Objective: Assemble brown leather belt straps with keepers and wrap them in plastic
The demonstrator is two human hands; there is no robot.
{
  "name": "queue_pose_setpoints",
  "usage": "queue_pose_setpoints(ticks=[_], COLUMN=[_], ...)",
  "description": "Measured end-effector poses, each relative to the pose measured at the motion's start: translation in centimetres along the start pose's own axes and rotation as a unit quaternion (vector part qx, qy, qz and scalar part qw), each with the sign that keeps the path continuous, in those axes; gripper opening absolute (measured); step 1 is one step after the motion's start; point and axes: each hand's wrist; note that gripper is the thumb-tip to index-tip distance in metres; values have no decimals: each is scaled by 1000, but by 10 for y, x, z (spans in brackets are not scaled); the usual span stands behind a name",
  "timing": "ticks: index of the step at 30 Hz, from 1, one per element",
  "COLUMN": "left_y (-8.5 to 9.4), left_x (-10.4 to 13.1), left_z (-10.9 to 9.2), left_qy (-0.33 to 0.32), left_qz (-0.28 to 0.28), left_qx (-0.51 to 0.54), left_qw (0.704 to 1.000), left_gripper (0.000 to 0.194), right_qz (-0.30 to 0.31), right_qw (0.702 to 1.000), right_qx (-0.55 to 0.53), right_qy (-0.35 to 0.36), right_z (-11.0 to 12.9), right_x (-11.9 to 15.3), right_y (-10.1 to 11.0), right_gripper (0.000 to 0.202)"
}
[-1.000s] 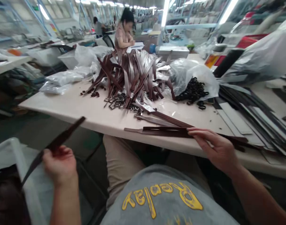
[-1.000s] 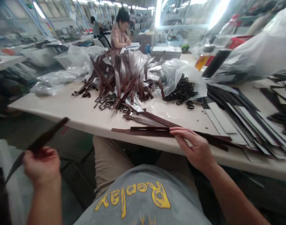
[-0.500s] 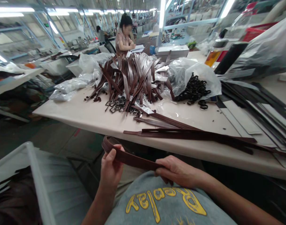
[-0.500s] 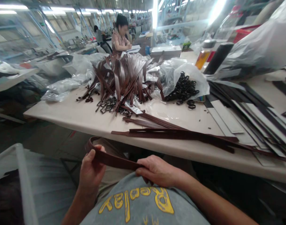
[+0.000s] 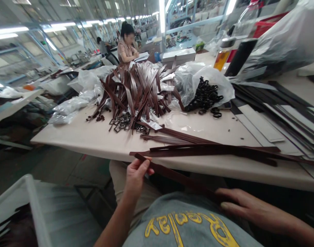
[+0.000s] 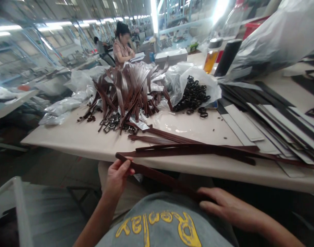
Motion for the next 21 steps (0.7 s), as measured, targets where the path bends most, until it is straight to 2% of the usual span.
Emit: queue_pose_setpoints(ticks=[4, 6, 7, 8, 9, 11, 12, 13, 14, 16, 17, 19, 21], left_y=[-44, -53, -53, -51, -48, -41, -38, -36, -36, -39, -41, -44, -43], left_x=[15, 13, 8, -1, -14, -47, -66, -86, -105, -138, -150, -163, -163], left_z=[14, 7, 0, -8, -18, -36, -43, -48, -50, -49, -47, -43, -43], left_qy=[56, 48, 27, -5, -51, -170, -234, -287, -326, -364, -368, -368, -390], left_qz=[207, 297, 328, 337, 322, 224, 171, 134, 118, 128, 144, 168, 161], left_qx=[-86, -125, -143, -160, -180, -245, -300, -362, -427, -525, -554, -574, -554], left_qw=[973, 946, 933, 928, 928, 928, 909, 877, 835, 759, 733, 712, 718], left_gripper=[29, 30, 31, 32, 31, 24, 18, 20, 31, 39, 32, 9, 13], right_qz=[58, 72, 76, 80, 78, 56, 34, 8, -18, -52, -60, -61, -66], right_qw=[992, 982, 977, 972, 966, 953, 947, 943, 938, 930, 927, 921, 912], right_qx=[-71, -115, -142, -173, -208, -277, -304, -323, -339, -359, -367, -381, -402], right_qy=[85, 128, 137, 138, 132, 110, 97, 84, 73, 57, 55, 55, 52], right_z=[51, 70, 75, 77, 76, 70, 66, 62, 58, 51, 49, 44, 40], right_x=[-38, -55, -60, -64, -66, -67, -66, -65, -64, -62, -61, -59, -58], right_y=[-17, -24, -25, -25, -24, -18, -16, -13, -12, -11, -11, -12, -12], right_gripper=[32, 31, 35, 40, 44, 52, 55, 56, 58, 58, 58, 57, 55])
Point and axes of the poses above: each hand's wrist, its own x-axis away from the middle knuckle, its own y-axis out of the back of the hand, z = x × y, and after that the axes turned 1 degree about -x, right-handed
